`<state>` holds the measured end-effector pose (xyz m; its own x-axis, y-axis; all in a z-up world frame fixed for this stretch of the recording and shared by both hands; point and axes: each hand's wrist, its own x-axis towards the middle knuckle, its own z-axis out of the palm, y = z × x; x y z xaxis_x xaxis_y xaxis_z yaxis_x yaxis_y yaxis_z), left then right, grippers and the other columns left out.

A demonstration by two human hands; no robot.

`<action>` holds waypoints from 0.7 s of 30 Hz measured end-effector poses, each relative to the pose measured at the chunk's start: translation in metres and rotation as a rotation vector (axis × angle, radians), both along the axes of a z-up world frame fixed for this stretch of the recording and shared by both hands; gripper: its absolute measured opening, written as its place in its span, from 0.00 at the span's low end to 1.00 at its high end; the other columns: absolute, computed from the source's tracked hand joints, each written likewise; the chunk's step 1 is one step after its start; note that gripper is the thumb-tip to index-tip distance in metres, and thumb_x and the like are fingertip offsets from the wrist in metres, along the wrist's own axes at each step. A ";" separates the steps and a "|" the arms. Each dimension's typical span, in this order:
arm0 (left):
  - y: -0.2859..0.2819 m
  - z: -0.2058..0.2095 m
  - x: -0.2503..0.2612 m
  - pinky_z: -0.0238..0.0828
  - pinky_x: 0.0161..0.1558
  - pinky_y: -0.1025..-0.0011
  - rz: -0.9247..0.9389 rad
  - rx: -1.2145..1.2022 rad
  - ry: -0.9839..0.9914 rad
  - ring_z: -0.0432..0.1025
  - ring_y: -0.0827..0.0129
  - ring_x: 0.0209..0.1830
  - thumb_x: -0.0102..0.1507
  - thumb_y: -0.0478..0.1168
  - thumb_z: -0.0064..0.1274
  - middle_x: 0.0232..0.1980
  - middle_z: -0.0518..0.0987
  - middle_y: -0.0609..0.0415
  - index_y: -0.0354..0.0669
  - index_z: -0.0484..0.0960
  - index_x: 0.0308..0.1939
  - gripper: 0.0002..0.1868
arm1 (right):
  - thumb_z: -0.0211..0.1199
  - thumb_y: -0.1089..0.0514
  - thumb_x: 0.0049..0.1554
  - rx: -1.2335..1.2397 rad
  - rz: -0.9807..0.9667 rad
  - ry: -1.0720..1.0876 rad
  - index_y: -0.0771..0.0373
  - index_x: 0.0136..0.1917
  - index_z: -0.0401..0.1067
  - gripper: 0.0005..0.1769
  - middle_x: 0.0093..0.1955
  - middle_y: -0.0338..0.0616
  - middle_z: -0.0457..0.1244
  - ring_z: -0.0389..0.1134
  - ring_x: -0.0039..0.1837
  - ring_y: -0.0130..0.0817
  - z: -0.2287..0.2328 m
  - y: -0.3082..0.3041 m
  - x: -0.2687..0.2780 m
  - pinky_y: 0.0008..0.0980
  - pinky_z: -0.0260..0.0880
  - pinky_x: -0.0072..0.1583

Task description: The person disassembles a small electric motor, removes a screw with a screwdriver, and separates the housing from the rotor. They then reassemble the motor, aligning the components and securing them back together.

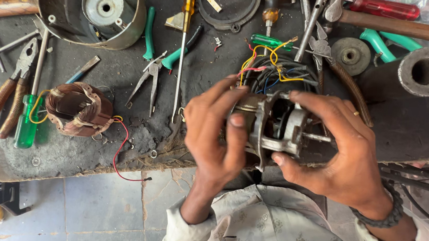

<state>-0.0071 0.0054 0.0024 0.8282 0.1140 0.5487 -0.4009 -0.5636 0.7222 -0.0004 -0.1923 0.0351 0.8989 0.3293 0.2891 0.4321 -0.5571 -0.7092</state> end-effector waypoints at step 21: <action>0.070 -0.018 -0.013 0.67 0.61 0.75 -0.433 -0.635 0.743 0.70 0.75 0.57 0.72 0.43 0.49 0.61 0.80 0.48 0.32 0.70 0.73 0.27 | 0.76 0.55 0.48 0.339 -0.029 0.177 0.69 0.71 0.66 0.41 0.61 0.46 0.66 0.70 0.57 0.24 -0.027 -0.007 -0.008 0.23 0.74 0.59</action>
